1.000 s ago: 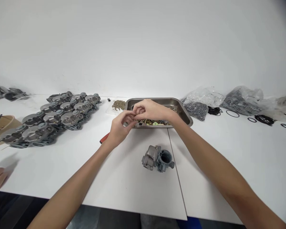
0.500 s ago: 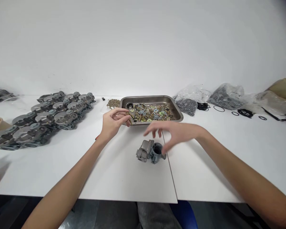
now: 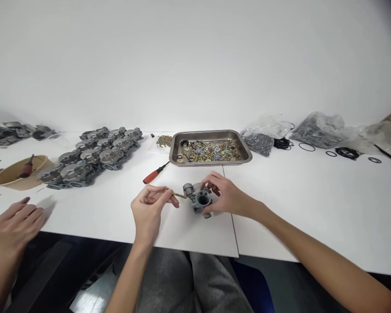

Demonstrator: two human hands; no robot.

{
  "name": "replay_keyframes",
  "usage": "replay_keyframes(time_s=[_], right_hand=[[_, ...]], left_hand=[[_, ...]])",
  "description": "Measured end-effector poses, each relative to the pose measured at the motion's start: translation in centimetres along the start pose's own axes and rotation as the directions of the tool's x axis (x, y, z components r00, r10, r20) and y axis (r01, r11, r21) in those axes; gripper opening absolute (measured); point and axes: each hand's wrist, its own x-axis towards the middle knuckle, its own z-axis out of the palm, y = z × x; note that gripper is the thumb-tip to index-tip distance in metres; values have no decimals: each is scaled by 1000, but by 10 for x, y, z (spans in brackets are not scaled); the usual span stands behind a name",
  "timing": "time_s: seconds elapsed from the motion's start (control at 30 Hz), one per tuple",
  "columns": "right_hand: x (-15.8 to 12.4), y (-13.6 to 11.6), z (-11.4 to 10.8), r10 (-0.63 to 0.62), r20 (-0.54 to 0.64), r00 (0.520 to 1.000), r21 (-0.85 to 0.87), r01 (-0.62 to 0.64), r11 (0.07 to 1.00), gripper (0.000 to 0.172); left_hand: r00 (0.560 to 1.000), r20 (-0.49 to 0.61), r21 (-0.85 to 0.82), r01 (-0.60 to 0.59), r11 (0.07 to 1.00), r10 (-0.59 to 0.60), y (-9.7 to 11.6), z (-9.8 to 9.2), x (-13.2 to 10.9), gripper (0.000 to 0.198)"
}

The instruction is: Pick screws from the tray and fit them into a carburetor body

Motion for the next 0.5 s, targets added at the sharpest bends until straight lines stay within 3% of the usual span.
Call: replay_keyframes(time_s=[0.17, 0.33, 0.5], right_hand=[[-2, -1, 19, -25, -21, 999, 20, 26, 999, 54], [-3, -2, 18, 64, 8, 998, 3, -64, 998, 65], [-3, -3, 18, 54, 24, 998, -3, -54, 999, 64]], left_hand=[[996, -53, -45, 64, 997, -66, -10, 2, -13, 30], [994, -64, -57, 88, 994, -91, -13, -1, -14, 31], [990, -76, -41, 114, 993, -117, -12, -5, -16, 31]])
